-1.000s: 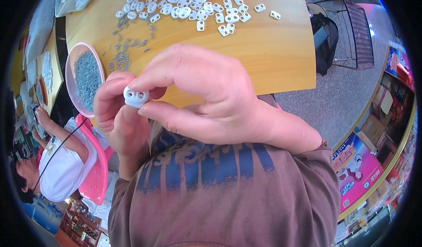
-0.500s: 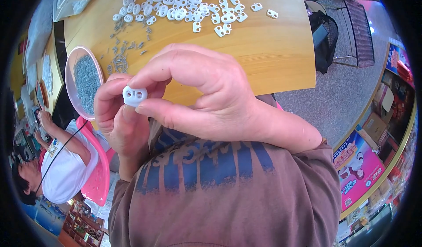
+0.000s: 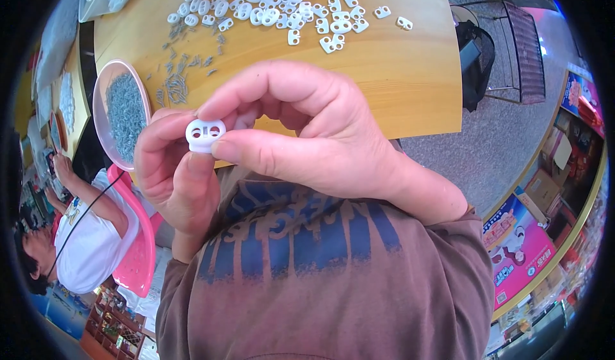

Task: Assembling small hardware components by manually inserting springs into plastic housings using a needle tool.

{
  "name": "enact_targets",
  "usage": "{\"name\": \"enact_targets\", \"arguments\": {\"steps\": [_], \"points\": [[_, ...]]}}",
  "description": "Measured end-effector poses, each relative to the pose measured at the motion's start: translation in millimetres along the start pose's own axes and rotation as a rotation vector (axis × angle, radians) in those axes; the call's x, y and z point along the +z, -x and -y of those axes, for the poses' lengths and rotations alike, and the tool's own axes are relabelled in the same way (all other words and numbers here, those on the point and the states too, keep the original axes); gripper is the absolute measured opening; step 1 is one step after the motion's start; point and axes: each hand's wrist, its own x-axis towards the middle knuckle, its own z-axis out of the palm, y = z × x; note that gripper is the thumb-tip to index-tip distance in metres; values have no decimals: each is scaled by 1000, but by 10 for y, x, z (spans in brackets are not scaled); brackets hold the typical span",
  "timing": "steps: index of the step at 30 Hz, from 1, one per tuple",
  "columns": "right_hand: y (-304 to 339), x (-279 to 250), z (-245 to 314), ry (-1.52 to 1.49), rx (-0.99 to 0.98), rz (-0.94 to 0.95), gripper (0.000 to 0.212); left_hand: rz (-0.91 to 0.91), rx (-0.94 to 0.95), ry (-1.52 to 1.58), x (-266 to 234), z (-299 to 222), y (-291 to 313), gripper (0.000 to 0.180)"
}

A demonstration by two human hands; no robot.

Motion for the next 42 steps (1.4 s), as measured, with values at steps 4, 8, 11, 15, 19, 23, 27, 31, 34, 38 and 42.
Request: {"name": "enact_targets", "arguments": {"steps": [4, 8, 11, 15, 19, 23, 27, 31, 34, 38, 42], "points": [[-17, 15, 6, -93, 42, -16, 23, 2, 23, -29, -8, 12, -22, 29], [-52, 20, 45, -135, 120, -50, 23, -1, 17, -33, -19, 39, -44, 31], [-78, 42, 82, -56, 115, -57, 23, 13, -27, 9, -57, 24, -53, 30], [-115, -21, 35, 486, -86, -27, 22, -10, -243, 46, -65, 26, -89, 23], [-142, 1, 41, 590, -163, -3, 23, -26, -416, 267, -88, -46, -154, 17], [-127, -158, -62, 657, -119, -87, 18, -69, -496, 195, -245, -89, -354, 17], [-70, -284, -153, 634, -68, -218, 16, -283, -217, 89, -706, -173, -1030, 18], [41, -95, 31, 415, 95, -236, 17, -448, -40, 96, -1232, -328, -1861, 16], [26, 92, 389, -58, 124, -61, 18, -469, 46, 20, -921, -384, -1782, 24], [530, 48, 645, -322, 224, -67, 18, -228, 53, -73, -594, -470, -1071, 18], [527, -49, 584, -391, 268, -43, 20, -46, 148, -472, -375, -153, -333, 14]]}}
